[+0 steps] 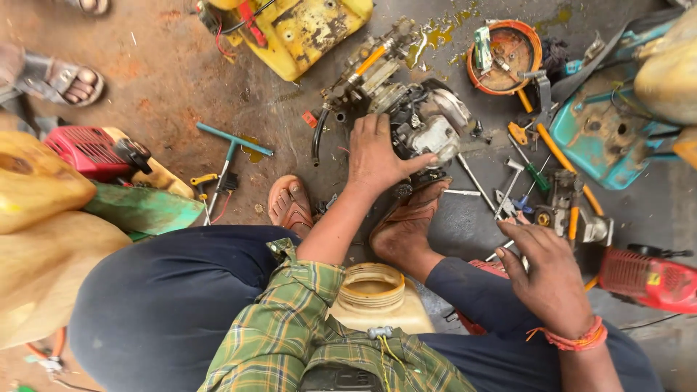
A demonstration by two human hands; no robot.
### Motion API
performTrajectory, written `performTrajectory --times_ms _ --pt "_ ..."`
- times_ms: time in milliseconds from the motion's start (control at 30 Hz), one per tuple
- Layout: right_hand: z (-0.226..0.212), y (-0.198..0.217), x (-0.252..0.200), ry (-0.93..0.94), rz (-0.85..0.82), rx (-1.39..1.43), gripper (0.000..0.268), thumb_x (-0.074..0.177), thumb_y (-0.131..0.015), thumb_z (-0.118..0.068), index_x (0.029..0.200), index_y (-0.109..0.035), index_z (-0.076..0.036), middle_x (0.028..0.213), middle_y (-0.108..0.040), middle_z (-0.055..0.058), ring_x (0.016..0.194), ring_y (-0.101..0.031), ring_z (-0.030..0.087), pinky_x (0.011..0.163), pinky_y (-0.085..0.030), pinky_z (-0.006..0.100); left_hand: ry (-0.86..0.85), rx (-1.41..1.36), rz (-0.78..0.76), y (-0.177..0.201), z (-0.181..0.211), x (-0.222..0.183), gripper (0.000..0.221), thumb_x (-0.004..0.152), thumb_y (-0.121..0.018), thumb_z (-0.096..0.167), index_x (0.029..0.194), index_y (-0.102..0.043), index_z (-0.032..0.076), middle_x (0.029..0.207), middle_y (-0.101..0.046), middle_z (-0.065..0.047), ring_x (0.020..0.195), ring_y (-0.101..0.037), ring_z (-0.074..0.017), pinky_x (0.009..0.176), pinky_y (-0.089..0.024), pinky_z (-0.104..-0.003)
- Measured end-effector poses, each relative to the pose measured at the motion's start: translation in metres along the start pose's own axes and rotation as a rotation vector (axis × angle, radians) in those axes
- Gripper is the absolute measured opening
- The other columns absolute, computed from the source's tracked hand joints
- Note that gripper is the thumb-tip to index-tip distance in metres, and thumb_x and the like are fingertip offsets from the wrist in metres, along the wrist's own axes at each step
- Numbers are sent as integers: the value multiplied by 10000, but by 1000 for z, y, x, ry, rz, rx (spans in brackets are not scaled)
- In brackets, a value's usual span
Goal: The person sits on the floor of a repair workshop and works on the carburetor and engine of a knapsack sprayer machine, loosening and removing small parts by hand and with hand tools, turning the machine over and repositioning it while handling wrenches and pliers scattered around.
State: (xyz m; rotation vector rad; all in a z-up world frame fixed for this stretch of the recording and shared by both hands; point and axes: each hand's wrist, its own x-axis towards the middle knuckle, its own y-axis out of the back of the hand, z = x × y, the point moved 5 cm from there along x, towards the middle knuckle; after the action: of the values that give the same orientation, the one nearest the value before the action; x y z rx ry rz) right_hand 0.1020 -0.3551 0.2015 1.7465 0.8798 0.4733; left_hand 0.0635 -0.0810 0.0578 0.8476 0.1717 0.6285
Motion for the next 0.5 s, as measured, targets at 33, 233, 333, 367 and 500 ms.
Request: performTrajectory --times_ms 33,233,333,367,500 --pt "-3 4 0 35 18 2 422 843 -737 -164 1246 -685 -50 1180 -711 142 1203 -635 342 1021 -471 445 7 -1 -11 -1 0 0 1176 620 -808 800 1273 -570 -148 1273 -555 -243 1242 -488 -377 1116 -391 -485" --pt "-27 22 -12 95 33 11 441 822 -746 -207 1241 -692 -80 1125 -709 131 1183 -634 347 1083 -449 471 15 60 -125 7 6 11 1148 625 -816 787 1245 -580 -151 1226 -581 -258 1208 -515 -393 1079 -421 -468" --pt "-39 27 -15 113 39 49 450 824 -740 -213 1253 -684 -90 1120 -712 128 1113 -647 323 1121 -440 478 45 32 -198 6 6 13 1107 625 -820 760 1227 -589 -139 1211 -594 -255 1197 -532 -386 1072 -442 -457" --pt "-44 27 -14 118 29 64 455 829 -737 -212 1264 -677 -93 1121 -713 133 1102 -647 322 1119 -441 474 56 18 -191 5 3 11 1070 623 -825 742 1206 -601 -126 1204 -602 -255 1197 -538 -390 1068 -448 -460" --pt "-43 4 -10 35 -62 54 473 841 -747 -227 1290 -666 -104 1061 -745 114 1033 -668 318 1157 -401 509 -41 6 -50 -9 -9 8 1063 648 -853 722 1201 -591 -148 1222 -591 -298 1172 -535 -426 1043 -451 -474"
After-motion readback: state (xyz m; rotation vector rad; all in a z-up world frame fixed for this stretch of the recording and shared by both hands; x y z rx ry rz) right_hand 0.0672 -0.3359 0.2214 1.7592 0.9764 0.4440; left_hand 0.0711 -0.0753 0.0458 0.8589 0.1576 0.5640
